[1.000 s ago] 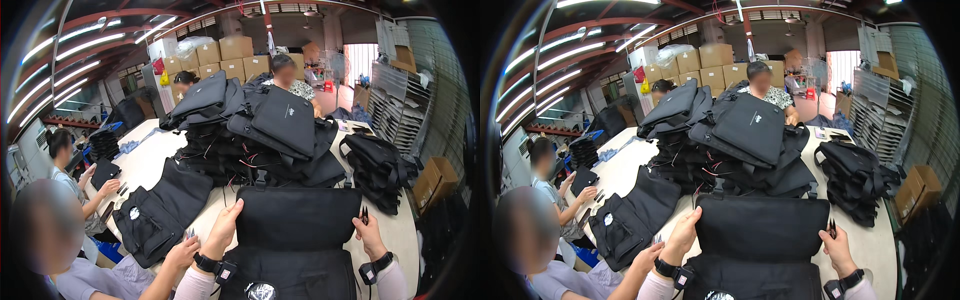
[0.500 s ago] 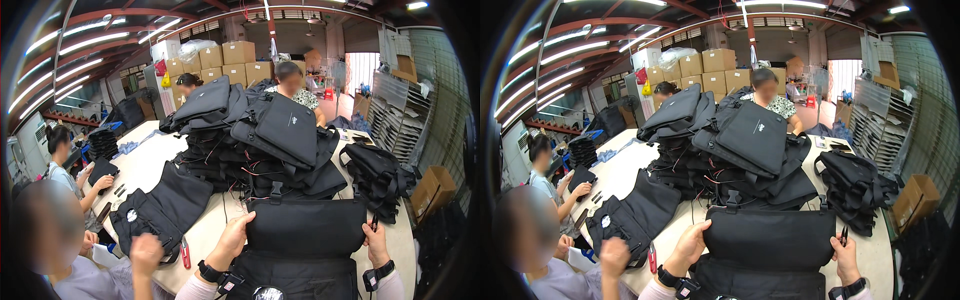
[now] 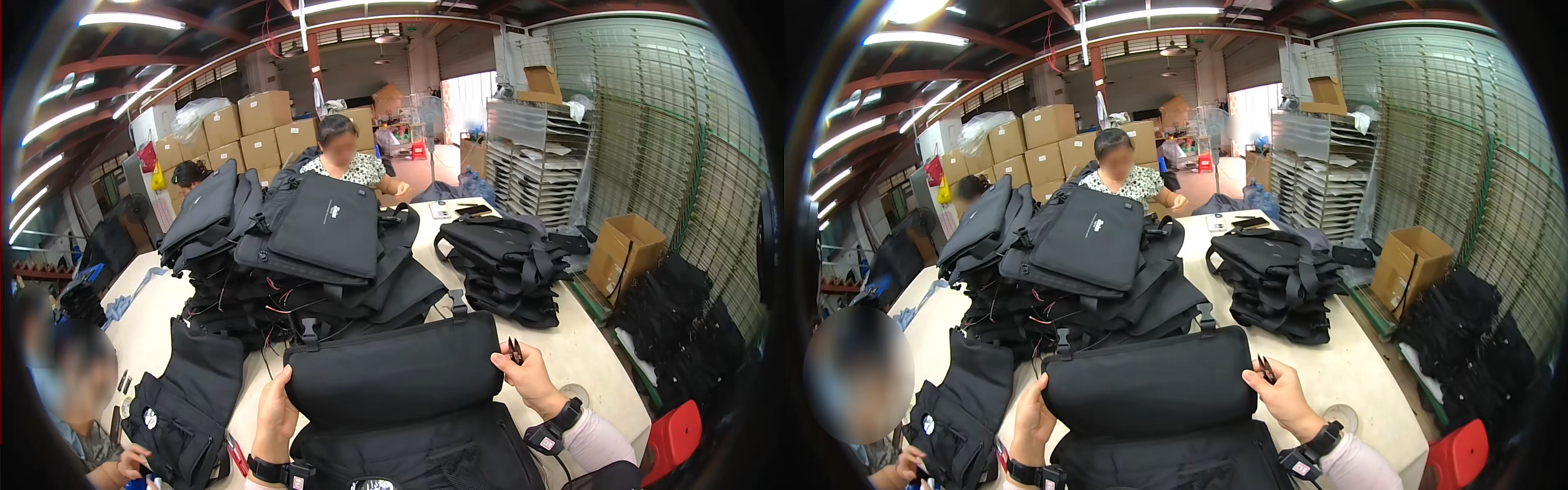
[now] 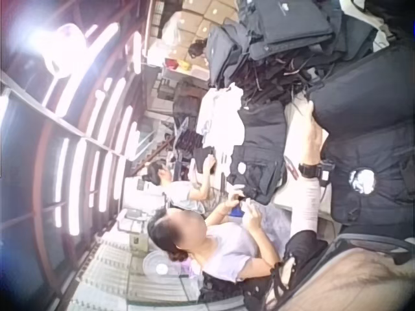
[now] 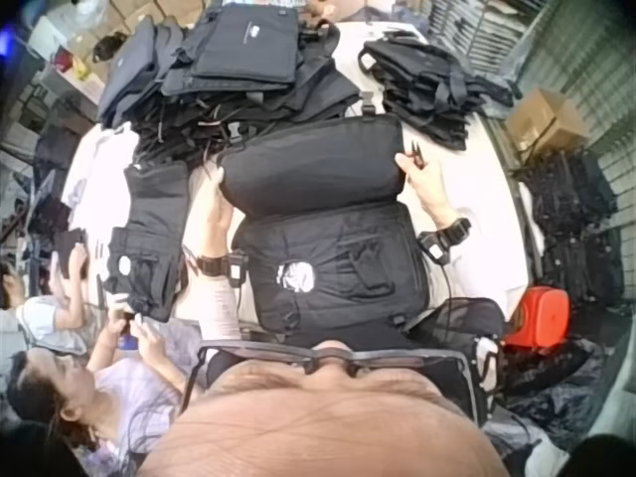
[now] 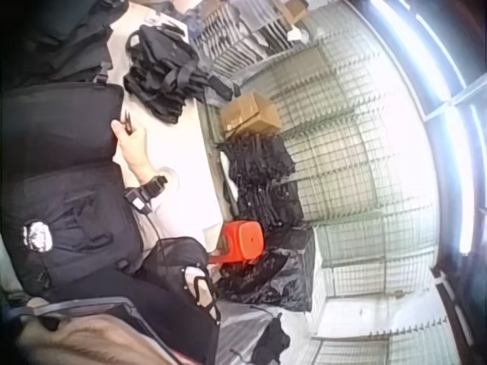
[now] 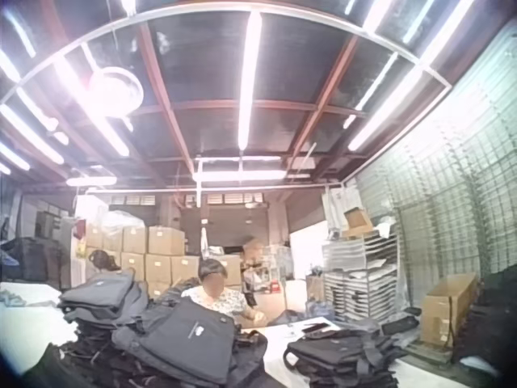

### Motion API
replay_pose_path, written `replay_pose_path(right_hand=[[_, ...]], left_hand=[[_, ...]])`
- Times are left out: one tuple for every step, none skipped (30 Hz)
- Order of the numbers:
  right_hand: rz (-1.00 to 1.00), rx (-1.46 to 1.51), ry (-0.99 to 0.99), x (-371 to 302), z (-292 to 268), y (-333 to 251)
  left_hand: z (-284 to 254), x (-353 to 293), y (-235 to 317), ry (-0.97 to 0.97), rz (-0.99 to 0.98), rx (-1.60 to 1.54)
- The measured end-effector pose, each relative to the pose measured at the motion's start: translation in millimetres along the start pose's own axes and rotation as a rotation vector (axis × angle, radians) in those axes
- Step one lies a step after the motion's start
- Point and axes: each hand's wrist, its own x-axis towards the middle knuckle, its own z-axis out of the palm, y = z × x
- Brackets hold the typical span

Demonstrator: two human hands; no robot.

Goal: Assembling and inspecting black messenger-style bags at a workshop table.

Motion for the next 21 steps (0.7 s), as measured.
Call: replay_pose_path(right_hand=[[-0.011, -0.012, -0.002, -1.7, -0.5, -2.2], [-0.021, -0.023, -0.005, -3.1, -1.0, -3.2], [-0.022, -0.021, -0.004, -4.7, -1.5, -2.7], [-0.04, -0.046, -0.003, -5.7, -2.0, -2.0], [-0.057, -0.072, 0.0, -5.7, -2.5, -0.4], [-0.057, -0.072, 0.0, -5.8, -2.9, 1.8], [-0.072, -0.085, 0.002, -5.9, -5.3, 4.2], [-0.087, -0.097, 0.001, -5.8, -5.9, 5.5], [-0.082, -0.1, -0.006, -8.6, -6.1, 3.4], [-0.08, -0.102, 0.0, -13.0, -7.0, 1.9], [-0.073, -0.1, -0.008, -16.3, -5.9, 0.8], [-0.067, -0.098, -0.018, -18.3, -4.8, -1.2], [-0.069, -0.098, -0.024, -21.0, -2.1, -5.9], [-0.058, -0.128, -0.043, -26.3, 0.9, -12.8], [-0.046, -0.159, -0.062, -30.2, 2.2, -18.4], [-0.046, -0.159, -0.059, -33.5, 0.2, -20.6], [-0.041, -0.147, -0.074, -35.8, -1.8, -22.2], [-0.036, -0.135, -0.092, -37.6, -3.6, -23.6], [-0.04, -0.138, -0.098, -41.1, -7.6, -25.6], [-0.04, -0.137, -0.096, -45.7, -10.0, -28.4], [-0.04, -0.156, -0.092, -50.7, -11.8, -31.5]], left_hand=[[0.7, 0.3, -0.3, 0.013, 0.008, 0.009], [1.0, -0.4, 0.7, 0.012, 0.008, 0.011], [1.3, -1.3, 2.2, 0.067, 0.019, 0.124], [2.6, -1.9, 3.9, 0.123, 0.03, 0.236], [15.2, -4.2, 4.4, 0.205, 0.329, 0.489], [33.1, -9.2, 5.7, 0.284, 0.631, 0.738], [52.8, -15.3, 12.9, 0.407, 0.947, 1.185], [78.2, -24.7, 22.4, 0.383, 1.11, 1.274], [104.3, -29.8, 29.0, 0.174, 1.249, 1.222], [123.2, -31.6, 31.8, -0.111, 1.246, 1.299], [141.4, -26.6, 26.6, -0.373, 1.232, 1.264], [162.5, -26.5, 20.6, -0.474, 1.211, 1.297], [177.3, -24.7, 16.5, -0.538, 1.196, 1.357], [185.1, -20.6, 12.0, -0.558, 1.203, 1.459], [188.7, -16.1, 9.2, -0.64, 1.055, 1.49], [193.0, -13.7, 6.1, -0.725, 0.899, 1.514], [201.6, -17.8, 10.1, -0.697, 0.772, 1.69], [200.5, -14.4, 6.4, -0.697, 0.77, 1.69], [197.9, -9.5, 1.6, -0.729, 0.773, 1.517], [196.1, -7.7, -2.2, -0.754, 0.771, 1.344], [195.3, -9.2, -5.5, -0.755, 0.771, 1.344]])
